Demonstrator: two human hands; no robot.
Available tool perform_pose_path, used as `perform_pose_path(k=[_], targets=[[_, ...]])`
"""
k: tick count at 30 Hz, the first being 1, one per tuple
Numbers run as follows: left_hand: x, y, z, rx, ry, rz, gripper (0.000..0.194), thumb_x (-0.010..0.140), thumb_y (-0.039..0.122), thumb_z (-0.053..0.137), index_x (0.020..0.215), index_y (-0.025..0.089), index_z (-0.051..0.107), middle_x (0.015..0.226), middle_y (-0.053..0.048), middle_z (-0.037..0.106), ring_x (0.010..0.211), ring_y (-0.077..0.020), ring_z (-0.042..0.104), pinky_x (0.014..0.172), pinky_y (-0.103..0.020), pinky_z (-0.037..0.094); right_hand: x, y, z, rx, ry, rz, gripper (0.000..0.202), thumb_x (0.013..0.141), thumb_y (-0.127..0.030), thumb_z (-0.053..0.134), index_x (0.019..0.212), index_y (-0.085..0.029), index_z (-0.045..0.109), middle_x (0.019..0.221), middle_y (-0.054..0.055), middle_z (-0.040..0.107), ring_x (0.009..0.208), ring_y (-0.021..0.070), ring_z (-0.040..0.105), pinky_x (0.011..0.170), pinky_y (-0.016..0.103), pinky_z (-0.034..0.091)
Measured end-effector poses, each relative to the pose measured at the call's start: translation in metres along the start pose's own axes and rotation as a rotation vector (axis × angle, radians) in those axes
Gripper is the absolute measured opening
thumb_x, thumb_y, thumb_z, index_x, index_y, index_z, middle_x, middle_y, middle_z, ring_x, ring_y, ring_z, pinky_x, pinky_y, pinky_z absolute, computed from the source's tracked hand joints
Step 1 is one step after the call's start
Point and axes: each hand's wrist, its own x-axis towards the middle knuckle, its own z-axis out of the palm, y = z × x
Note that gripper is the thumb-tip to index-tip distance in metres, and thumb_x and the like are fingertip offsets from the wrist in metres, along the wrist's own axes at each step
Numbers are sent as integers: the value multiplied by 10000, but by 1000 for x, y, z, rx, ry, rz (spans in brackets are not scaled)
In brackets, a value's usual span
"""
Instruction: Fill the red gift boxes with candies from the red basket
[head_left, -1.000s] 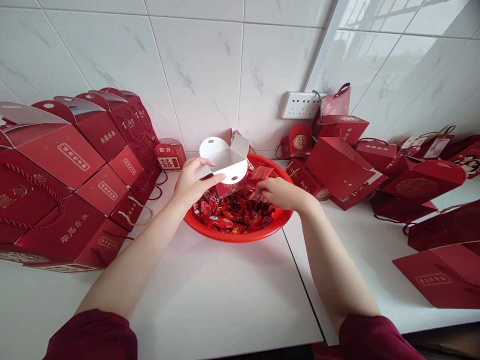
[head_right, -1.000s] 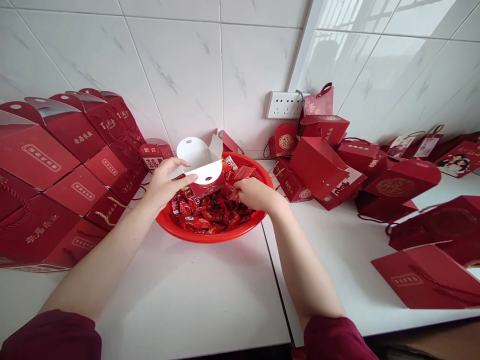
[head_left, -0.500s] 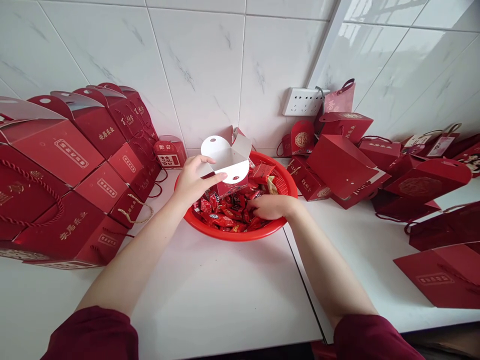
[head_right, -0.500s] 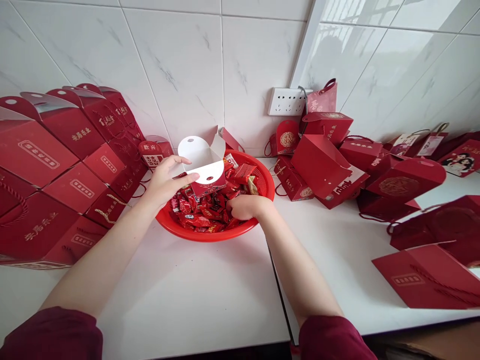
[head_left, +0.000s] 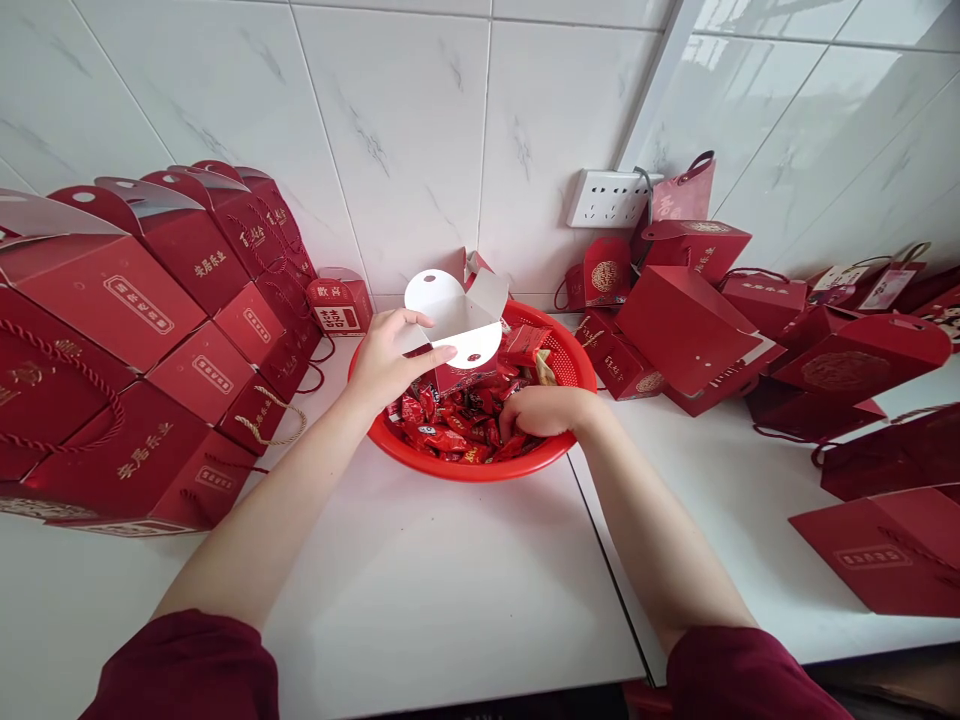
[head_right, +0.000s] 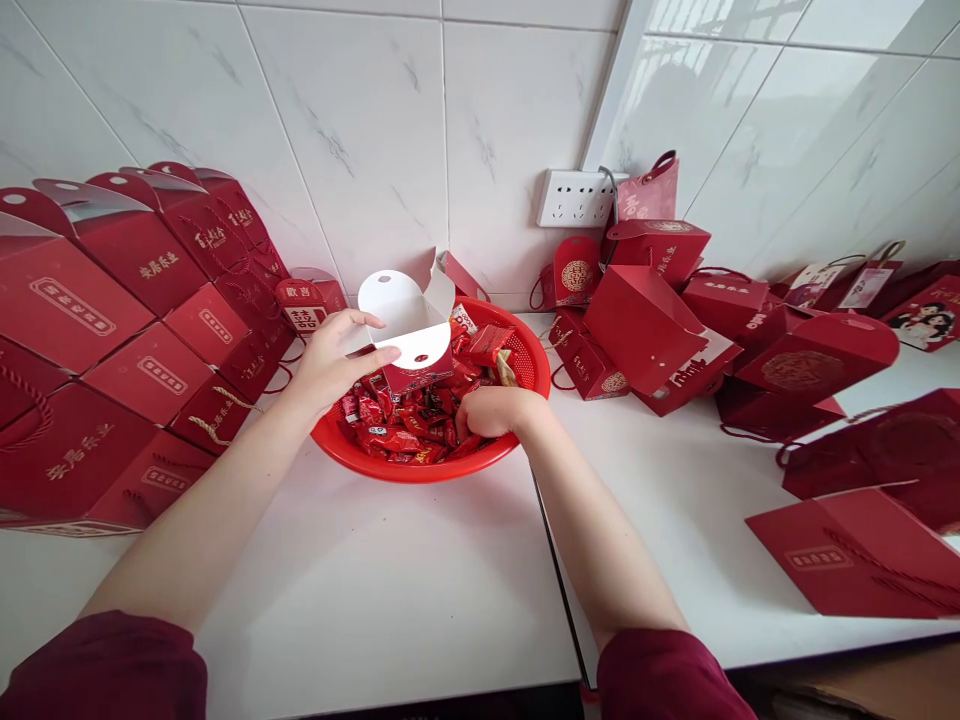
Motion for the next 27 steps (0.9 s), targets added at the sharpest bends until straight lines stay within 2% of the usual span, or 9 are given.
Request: perform_pose_path(k=[4, 6, 9, 11, 14, 18, 21, 23, 27], targets=[[0, 2, -1, -50, -40, -37, 401, 700, 477, 822, 1012, 282, 665, 1257, -41, 613, 1210, -283, 563, 1048, -457, 414, -4, -3, -2, 3, 8, 10, 313, 912, -178, 525, 717, -191, 770, 813, 42, 746, 757, 168, 636, 728, 271, 448], [0, 2, -1, -50, -42, -36, 403, 697, 477, 823, 1011, 281, 663, 1253, -39, 611, 1217, -285, 557, 1058, -459, 404, -5, -4, -3, 3, -2, 31, 260, 887, -321, 631, 697, -204, 763, 745, 29, 719, 697, 169, 623, 672, 272, 441], [0, 2, -1, -38, -43, -41, 412, 693, 486, 823, 1016, 285, 664, 1250, -40, 604, 1229, -290, 549, 1066, -464, 399, -8, -6, -5, -14, -23, 48, 77, 785, -263, 741, 728, -221, 770, 737, 11, 712, 688, 169, 616, 625, 262, 421], [-1, 2, -2, -29, -47, -46, 420, 694, 491, 820, 1029, 294, 664, 1257, -40, 597, 1245, -297, 539, 1069, -472, 401, -14, -8, -8, -29, 1, 46, 82, 806, -224, 704, 752, -216, 765, 780, 21, 721, 706, 171, 613, 615, 267, 410], [0, 3, -4, -18, -88, -48, 427, 692, 485, 820, 1043, 303, 658, 1298, -33, 572, 1271, -298, 523, 1098, -479, 387, -33, -13, -16, 40, 114, -4, 161, 909, -270, 597, 860, -222, 742, 879, 19, 730, 756, 162, 622, 623, 260, 415], [0, 8, -6, -21, -337, -11, 429, 693, 480, 815, 1037, 291, 645, 1313, -37, 558, 1301, -302, 503, 1117, -491, 388, -73, -23, -29, 186, 352, -19, 292, 996, -412, 479, 969, -227, 704, 822, 6, 709, 699, 156, 612, 595, 266, 424], [0, 11, -8, -28, -474, 41, 427, 743, 528, 769, 1080, 301, 638, 1343, -46, 548, 1357, -306, 466, 1150, -509, 365, -94, -31, -32, 283, 541, -87, 294, 985, -450, 512, 1057, -257, 721, 910, 24, 733, 796, 180, 660, 676, 284, 480], [-3, 13, -9, -13, -417, 40, 485, 810, 589, 685, 1215, 337, 597, 1472, -54, 459, 1459, -317, 354, 1181, -527, 329, -96, -37, -29, 328, 672, -144, 254, 960, -421, 569, 1073, -269, 738, 999, 37, 744, 891, 202, 681, 755, 302, 513], [-11, 23, -13, 168, -120, 44, 612, 882, 603, 593, 1417, 335, 464, 1652, -83, 157, 1553, -368, 118, 1198, -576, 282, -79, -47, -20, 223, 961, -137, 109, 907, -260, 645, 964, -256, 737, 1013, 28, 749, 906, 207, 682, 806, 323, 526]])
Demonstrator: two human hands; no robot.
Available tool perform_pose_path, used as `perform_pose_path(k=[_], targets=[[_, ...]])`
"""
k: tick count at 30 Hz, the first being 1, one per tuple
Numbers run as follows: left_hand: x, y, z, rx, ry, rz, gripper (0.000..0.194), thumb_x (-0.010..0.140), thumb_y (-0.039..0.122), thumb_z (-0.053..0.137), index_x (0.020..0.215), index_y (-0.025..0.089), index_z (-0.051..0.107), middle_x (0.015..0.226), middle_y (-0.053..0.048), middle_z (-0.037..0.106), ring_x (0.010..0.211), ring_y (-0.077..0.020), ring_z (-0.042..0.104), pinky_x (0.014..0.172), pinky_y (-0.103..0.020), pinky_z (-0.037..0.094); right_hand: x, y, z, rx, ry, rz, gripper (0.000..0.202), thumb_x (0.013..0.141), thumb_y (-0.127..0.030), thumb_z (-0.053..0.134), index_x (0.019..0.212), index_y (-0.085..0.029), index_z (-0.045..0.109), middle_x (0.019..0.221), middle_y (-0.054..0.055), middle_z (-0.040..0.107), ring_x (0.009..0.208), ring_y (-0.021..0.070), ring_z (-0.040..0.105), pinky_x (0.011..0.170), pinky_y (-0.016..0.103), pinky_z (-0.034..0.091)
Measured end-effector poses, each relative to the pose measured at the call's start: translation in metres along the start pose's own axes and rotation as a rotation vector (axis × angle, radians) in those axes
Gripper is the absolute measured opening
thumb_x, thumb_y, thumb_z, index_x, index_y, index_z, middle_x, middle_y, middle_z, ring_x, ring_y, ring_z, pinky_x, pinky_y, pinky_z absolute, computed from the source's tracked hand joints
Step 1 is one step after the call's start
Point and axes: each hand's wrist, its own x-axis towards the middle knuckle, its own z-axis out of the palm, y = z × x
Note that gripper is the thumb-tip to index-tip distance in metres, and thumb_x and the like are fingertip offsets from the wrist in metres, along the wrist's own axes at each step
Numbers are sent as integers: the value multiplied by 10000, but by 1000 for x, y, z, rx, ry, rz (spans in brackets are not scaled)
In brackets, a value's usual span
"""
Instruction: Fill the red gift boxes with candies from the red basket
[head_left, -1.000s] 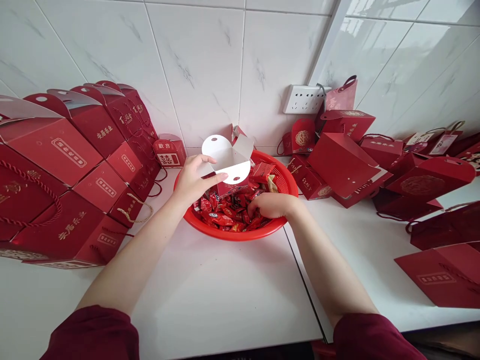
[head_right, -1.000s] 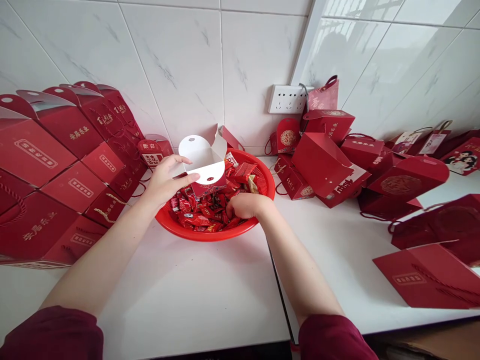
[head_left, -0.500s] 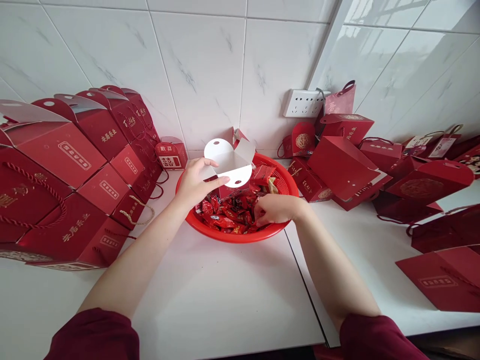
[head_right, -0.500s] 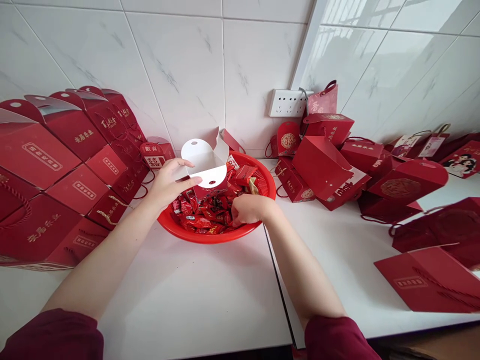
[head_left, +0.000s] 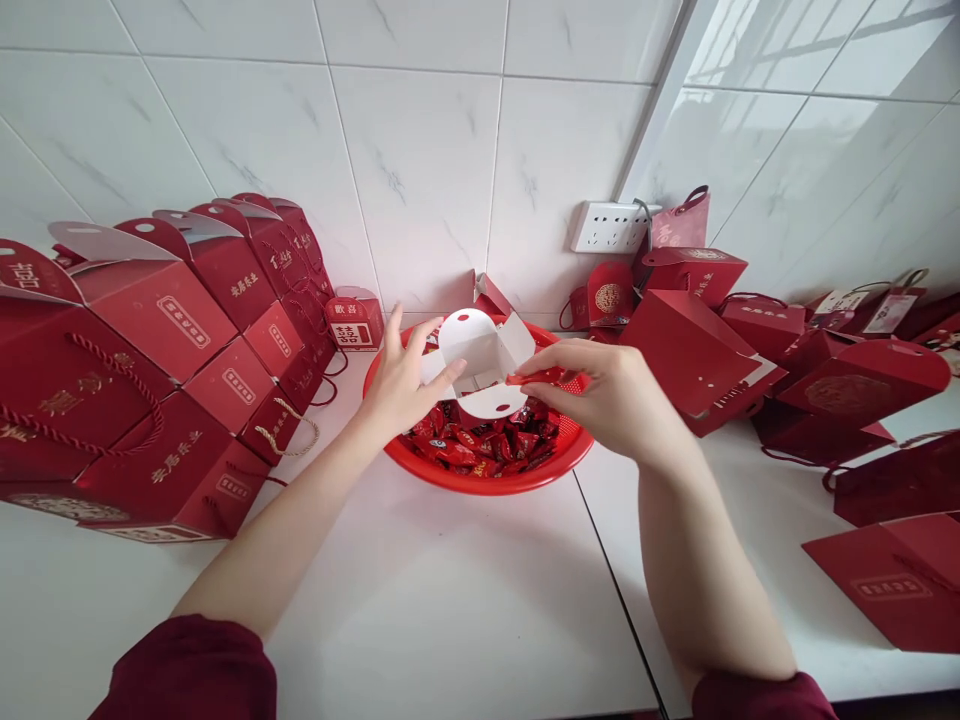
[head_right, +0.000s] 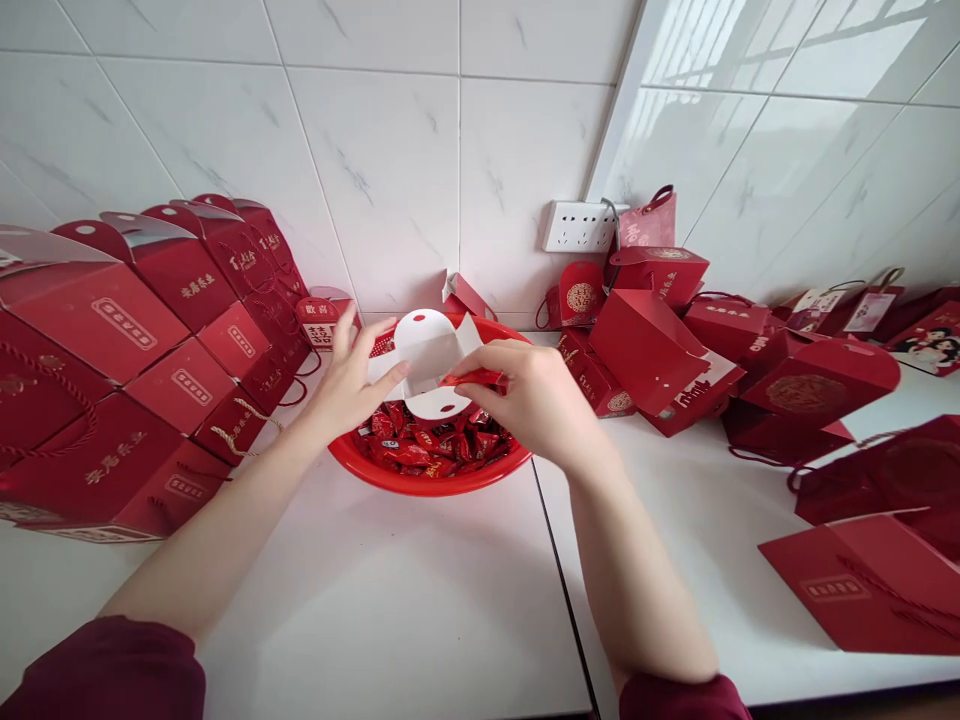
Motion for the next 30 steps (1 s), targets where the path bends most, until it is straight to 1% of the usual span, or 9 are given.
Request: perform_pose_path(k=[2, 5, 8, 13, 16, 19, 23, 26, 30], targets=[[-5, 10, -4, 90, 121, 65, 530, 897, 540, 608, 1356, 286, 536, 1615, -118, 231, 1518, -370, 227, 1197, -559, 287, 4, 1, 14, -112, 98, -36, 47, 899, -220, 656, 919, -237, 695, 980, 29, 747, 879, 201, 674, 769, 317, 521], [-14, 31, -14, 39, 210, 187, 266, 937, 432, 582, 1081, 227, 672, 1245, -106, 594, 1217, -271, 567, 1081, -440, 432, 8, 3, 30, -182, 192, -201, 65, 923, -189, 626, 873, -230, 618, 981, 42, 748, 888, 198, 666, 731, 313, 517], [-23, 49, -25, -235, 6, 132, 275, 948, 419, 576, 839, 190, 683, 858, -44, 668, 839, -179, 632, 780, -309, 517, 10, 4, 42, -140, 318, -462, 157, 942, -128, 573, 828, -235, 568, 994, 49, 749, 894, 190, 674, 754, 330, 533], [-24, 56, -32, -713, -377, -138, 248, 892, 415, 674, 873, 172, 723, 795, -18, 667, 720, -124, 614, 659, -238, 510, 9, 3, 52, -48, 305, -670, 173, 931, -65, 589, 901, -234, 568, 1031, 58, 737, 927, 179, 681, 790, 334, 559], [-20, 51, -29, -812, -401, -193, 210, 855, 375, 724, 821, 167, 730, 771, -9, 665, 709, -105, 617, 689, -221, 529, 9, 1, 53, 114, 251, -568, 148, 916, -132, 656, 983, -241, 583, 1073, 60, 721, 1019, 198, 673, 850, 352, 566], [-18, 46, -26, -785, -303, -199, 215, 837, 377, 743, 853, 162, 744, 798, -25, 685, 742, -123, 637, 735, -253, 559, 11, 0, 53, 288, 288, -303, 285, 879, -275, 735, 1116, -230, 583, 1176, 82, 690, 1090, 224, 656, 858, 360, 574], [-19, 43, -24, -703, -220, -176, 251, 845, 400, 726, 846, 150, 737, 761, -37, 683, 726, -156, 651, 750, -326, 597, 14, 3, 52, 498, 127, -3, 230, 924, -424, 665, 973, -199, 675, 933, 45, 738, 807, 172, 689, 701, 298, 569], [-18, 43, -24, -674, -210, -144, 255, 846, 402, 723, 873, 148, 739, 778, -44, 698, 737, -167, 672, 763, -342, 612, 15, 4, 48, 621, -15, 72, 273, 913, -456, 667, 929, -190, 724, 821, 33, 745, 713, 160, 674, 648, 283, 558], [-19, 46, -22, -624, -195, -118, 297, 810, 382, 767, 1027, 180, 750, 944, -64, 755, 846, -207, 729, 803, -350, 625, 14, 1, 48, 532, 1, 88, 186, 908, -372, 674, 947, -209, 755, 883, 29, 772, 763, 167, 705, 706, 289, 576]])
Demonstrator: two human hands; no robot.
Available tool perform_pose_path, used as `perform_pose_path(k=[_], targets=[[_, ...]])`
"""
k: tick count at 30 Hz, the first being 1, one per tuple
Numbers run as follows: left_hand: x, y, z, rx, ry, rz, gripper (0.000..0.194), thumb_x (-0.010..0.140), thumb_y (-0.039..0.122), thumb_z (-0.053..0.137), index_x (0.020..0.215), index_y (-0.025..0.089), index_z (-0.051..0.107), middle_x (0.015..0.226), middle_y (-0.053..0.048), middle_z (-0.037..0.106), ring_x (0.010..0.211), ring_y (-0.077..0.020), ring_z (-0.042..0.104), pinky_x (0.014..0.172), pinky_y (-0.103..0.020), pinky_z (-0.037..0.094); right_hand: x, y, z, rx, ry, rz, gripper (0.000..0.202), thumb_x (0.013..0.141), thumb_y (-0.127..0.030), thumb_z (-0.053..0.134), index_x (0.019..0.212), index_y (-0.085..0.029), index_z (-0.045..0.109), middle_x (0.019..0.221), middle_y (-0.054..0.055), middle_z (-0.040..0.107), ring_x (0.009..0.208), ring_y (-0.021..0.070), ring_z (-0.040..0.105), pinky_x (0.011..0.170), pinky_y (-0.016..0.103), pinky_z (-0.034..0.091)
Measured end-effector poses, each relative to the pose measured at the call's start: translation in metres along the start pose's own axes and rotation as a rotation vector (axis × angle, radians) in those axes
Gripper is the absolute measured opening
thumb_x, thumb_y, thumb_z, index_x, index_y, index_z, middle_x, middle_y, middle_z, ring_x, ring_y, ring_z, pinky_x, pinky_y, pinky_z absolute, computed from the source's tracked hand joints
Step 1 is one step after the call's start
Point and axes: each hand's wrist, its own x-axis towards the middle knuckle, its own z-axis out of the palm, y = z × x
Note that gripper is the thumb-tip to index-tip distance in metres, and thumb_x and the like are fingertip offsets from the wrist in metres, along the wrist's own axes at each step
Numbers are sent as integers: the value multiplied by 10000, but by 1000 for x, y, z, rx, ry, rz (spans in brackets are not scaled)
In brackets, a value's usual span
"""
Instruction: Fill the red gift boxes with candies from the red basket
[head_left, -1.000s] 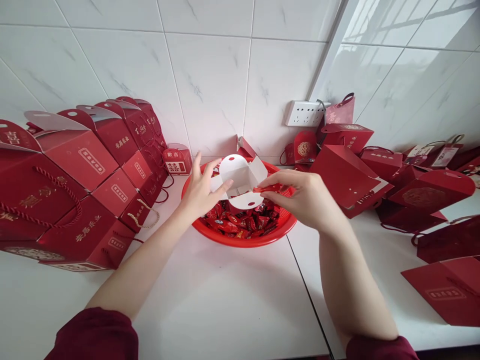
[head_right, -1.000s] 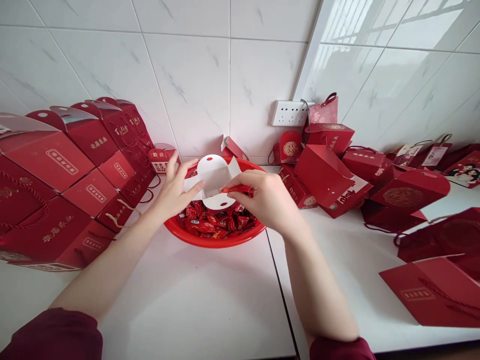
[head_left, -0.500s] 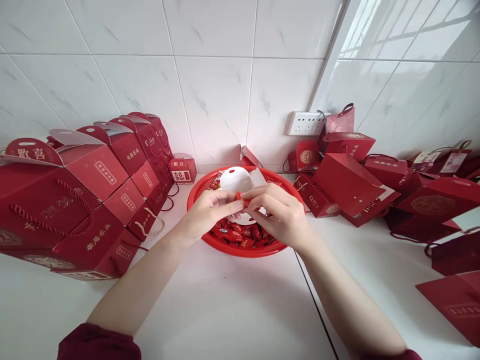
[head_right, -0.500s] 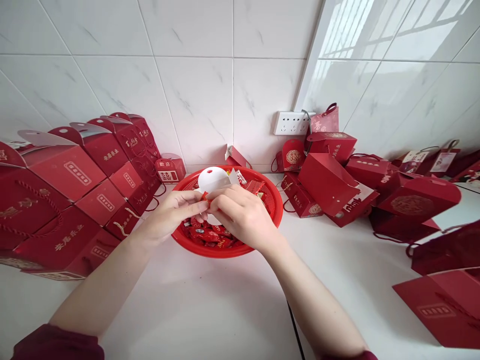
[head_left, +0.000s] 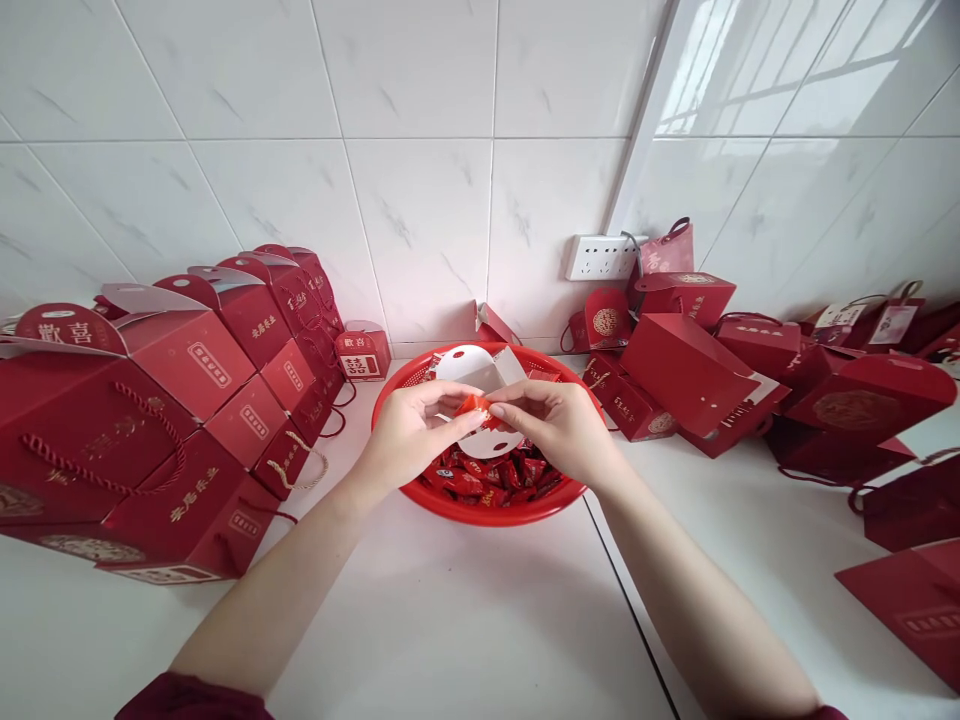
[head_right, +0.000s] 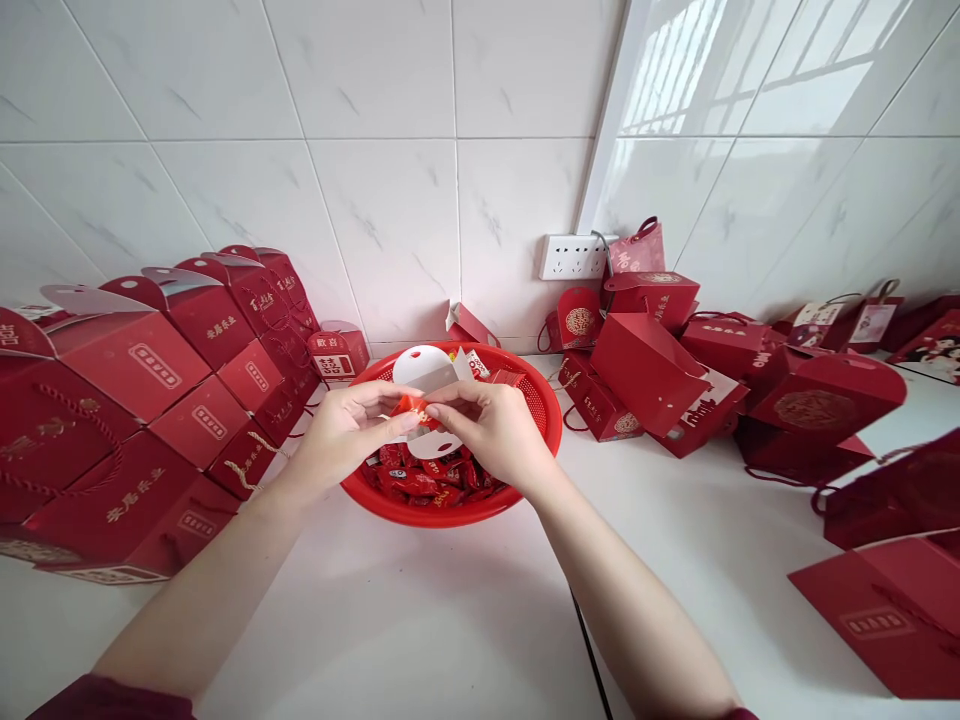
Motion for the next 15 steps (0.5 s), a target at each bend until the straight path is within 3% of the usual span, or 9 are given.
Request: perform_pose_path(k=[4, 7, 15], targets=[[-2, 2, 3, -29, 57, -14, 258, 792, 386, 785, 940, 175, 766, 890, -58, 765, 809, -219, 748, 766, -350, 635, -1, 2, 5, 22, 21, -33, 180, 912, -350, 664, 1007, -213, 730, 973, 38, 769, 862, 189, 730, 808, 326, 590], [-2, 3, 2, -103, 93, -28, 237, 786, 381, 796, 875, 164, 763, 814, -47, 757, 763, -193, 742, 735, -313, 628, 0, 5, 5, 18, 32, -11, 188, 907, -382, 672, 953, -208, 728, 914, 38, 764, 838, 190, 723, 798, 329, 584], [7, -10, -6, -313, -22, -209, 256, 744, 410, 833, 815, 172, 771, 745, -43, 754, 693, -116, 698, 644, -191, 554, 3, 4, 2, 189, -106, 40, 261, 882, -450, 701, 854, -190, 685, 788, 11, 714, 700, 150, 680, 661, 272, 565]])
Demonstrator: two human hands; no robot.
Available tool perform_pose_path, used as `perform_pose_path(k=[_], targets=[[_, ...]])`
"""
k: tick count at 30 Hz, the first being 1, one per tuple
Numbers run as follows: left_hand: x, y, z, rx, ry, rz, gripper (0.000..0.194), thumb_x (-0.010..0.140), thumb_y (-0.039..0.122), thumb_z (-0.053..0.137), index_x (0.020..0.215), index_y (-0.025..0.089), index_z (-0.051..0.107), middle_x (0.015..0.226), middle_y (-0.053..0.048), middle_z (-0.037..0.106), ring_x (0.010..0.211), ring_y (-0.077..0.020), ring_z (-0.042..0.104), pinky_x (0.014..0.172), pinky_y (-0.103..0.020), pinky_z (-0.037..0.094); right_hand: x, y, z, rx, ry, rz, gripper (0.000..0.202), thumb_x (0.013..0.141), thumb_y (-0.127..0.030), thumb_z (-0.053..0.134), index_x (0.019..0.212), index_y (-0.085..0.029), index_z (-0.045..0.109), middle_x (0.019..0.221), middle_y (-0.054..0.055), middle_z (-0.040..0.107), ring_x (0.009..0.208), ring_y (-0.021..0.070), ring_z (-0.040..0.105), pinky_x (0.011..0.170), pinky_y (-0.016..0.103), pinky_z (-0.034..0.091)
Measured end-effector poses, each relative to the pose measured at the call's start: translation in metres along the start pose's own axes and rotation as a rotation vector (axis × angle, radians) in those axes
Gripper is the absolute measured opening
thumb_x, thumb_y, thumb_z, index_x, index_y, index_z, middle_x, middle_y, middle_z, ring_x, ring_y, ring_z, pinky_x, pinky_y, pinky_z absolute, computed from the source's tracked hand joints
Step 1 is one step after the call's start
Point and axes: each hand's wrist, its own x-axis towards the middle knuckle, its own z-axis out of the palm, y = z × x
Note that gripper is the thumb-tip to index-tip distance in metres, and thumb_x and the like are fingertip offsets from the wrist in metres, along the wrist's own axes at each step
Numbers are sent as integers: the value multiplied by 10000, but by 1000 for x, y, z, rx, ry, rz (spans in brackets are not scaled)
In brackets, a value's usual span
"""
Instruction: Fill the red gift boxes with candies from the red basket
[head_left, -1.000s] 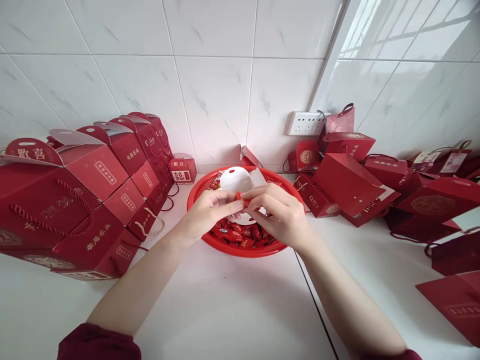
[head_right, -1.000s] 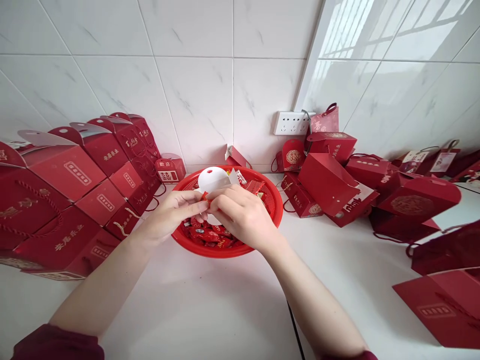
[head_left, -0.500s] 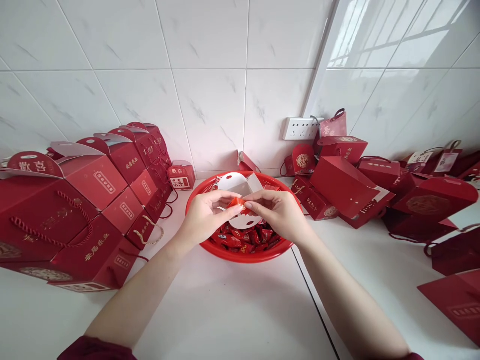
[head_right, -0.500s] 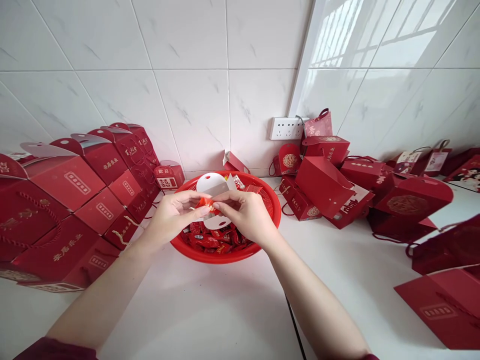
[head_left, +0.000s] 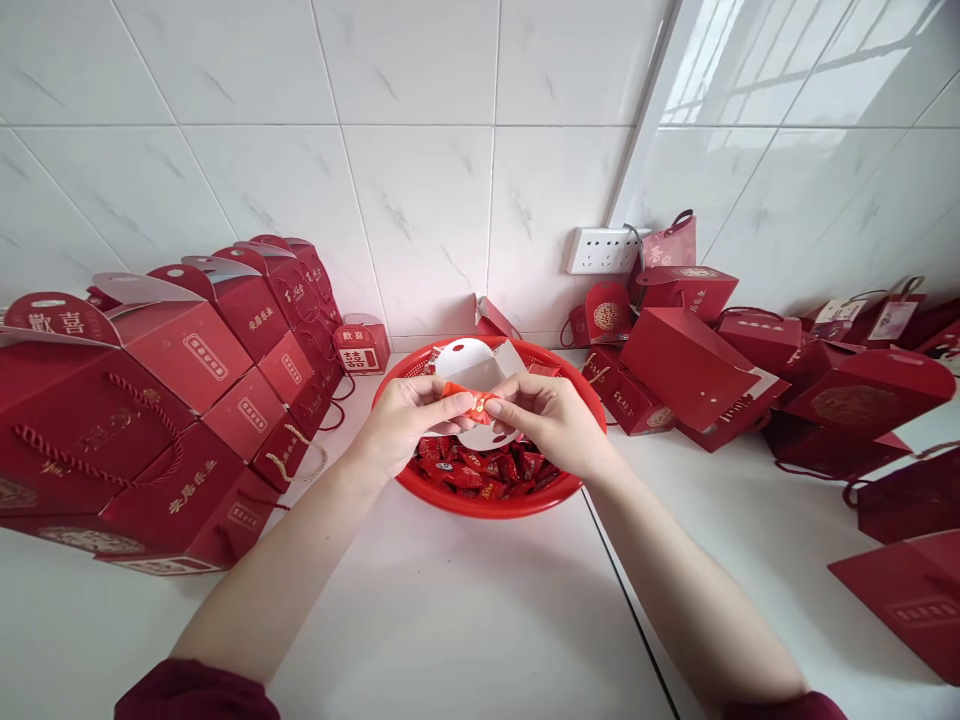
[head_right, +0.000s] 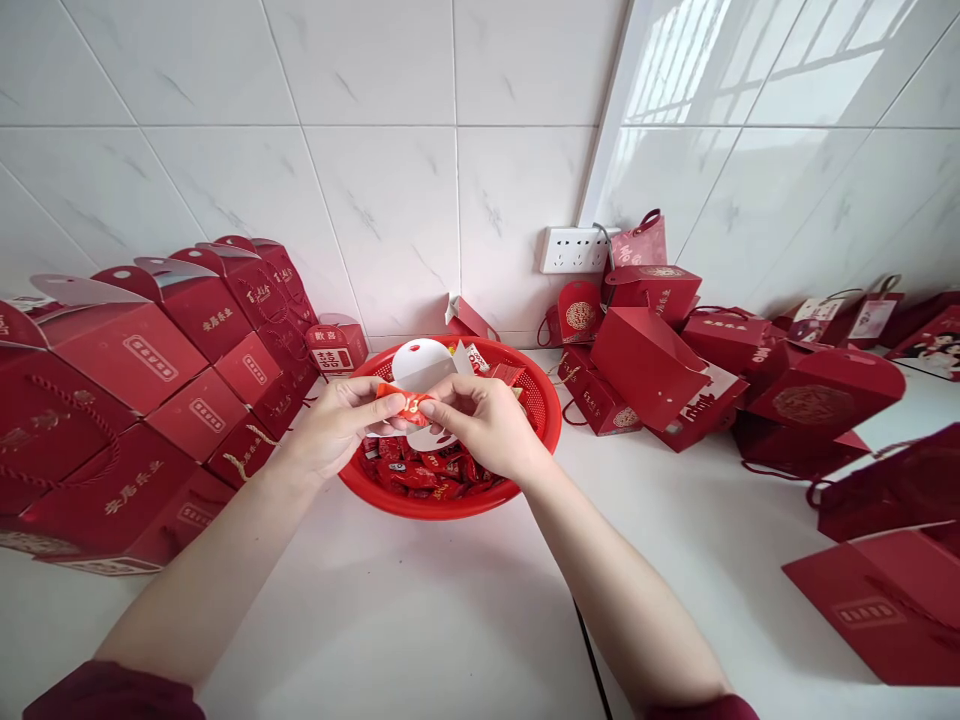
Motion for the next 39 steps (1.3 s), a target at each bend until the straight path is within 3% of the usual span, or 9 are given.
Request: perform_pose_path(k=[4, 10, 16, 21, 26, 29, 31, 35, 39], targets=[[6, 0, -6, 84, 18, 24, 296, 793, 473, 774, 856, 183, 790, 748, -54, 759, 702, -135, 712, 620, -205, 558, -1, -1, 0, -177, 123, -65, 232, 919, -414, 651, 865, -192, 691, 819, 23, 729, 710, 153, 675, 667, 274, 538], [22, 5, -10, 293, 268, 193, 321, 754, 391, 805, 970, 155, 777, 879, -84, 776, 729, -175, 736, 737, -316, 616, -8, -15, -18, -540, 477, -208, 151, 922, -328, 615, 857, -216, 694, 795, 19, 732, 704, 172, 669, 695, 300, 530], [29, -1, -4, 561, 69, 267, 596, 830, 361, 716, 1403, 303, 561, 1486, -76, 547, 1347, -261, 547, 1070, -430, 512, -15, -28, -38, -599, 522, -185, 161, 921, -338, 609, 878, -216, 704, 809, 31, 738, 722, 195, 682, 697, 322, 543], [14, 6, -6, 915, -39, 423, 389, 843, 469, 695, 1190, 292, 701, 1468, -47, 548, 1387, -276, 481, 1153, -448, 405, -22, -33, -48, -704, 303, -52, 188, 929, -339, 584, 851, -225, 711, 813, 20, 738, 698, 184, 659, 649, 305, 495], [8, 2, -3, 1097, -317, 381, 286, 848, 478, 683, 1065, 296, 724, 1140, -30, 728, 1076, -263, 634, 1013, -419, 465, -23, -24, -50, -895, -219, 140, 326, 949, -301, 509, 659, -222, 633, 631, 5, 643, 561, 159, 545, 518, 299, 360], [16, -12, 0, 1197, -252, 412, 247, 962, 352, 500, 876, 253, 709, 787, -10, 708, 778, -210, 611, 1019, -448, 426, -12, -7, -41, -859, -546, 222, 339, 944, -238, 479, 663, -217, 667, 658, 11, 668, 586, 162, 557, 580, 304, 394], [24, -21, -1, 1234, -181, 465, 302, 988, 305, 427, 847, 228, 683, 758, -16, 678, 743, -202, 584, 1022, -453, 409, -2, 7, -31, -796, -661, 240, 301, 931, -219, 491, 742, -217, 726, 747, 20, 715, 667, 176, 609, 663, 304, 440], [34, -32, -5, 1184, 30, 507, 301, 1004, 317, 400, 1034, 199, 675, 918, -60, 705, 895, -238, 614, 957, -413, 437, 14, 31, -15, -853, -731, 316, 274, 892, -150, 516, 978, -217, 768, 991, 56, 756, 868, 215, 673, 756, 297, 476], [34, -35, -4, 1114, 104, 488, 319, 1007, 313, 389, 1096, 203, 674, 985, -65, 714, 946, -237, 634, 917, -374, 459, 14, 39, -8, -938, -733, 406, 369, 887, -170, 498, 1195, -196, 699, 1097, 123, 739, 903, 272, 688, 743, 344, 489]])
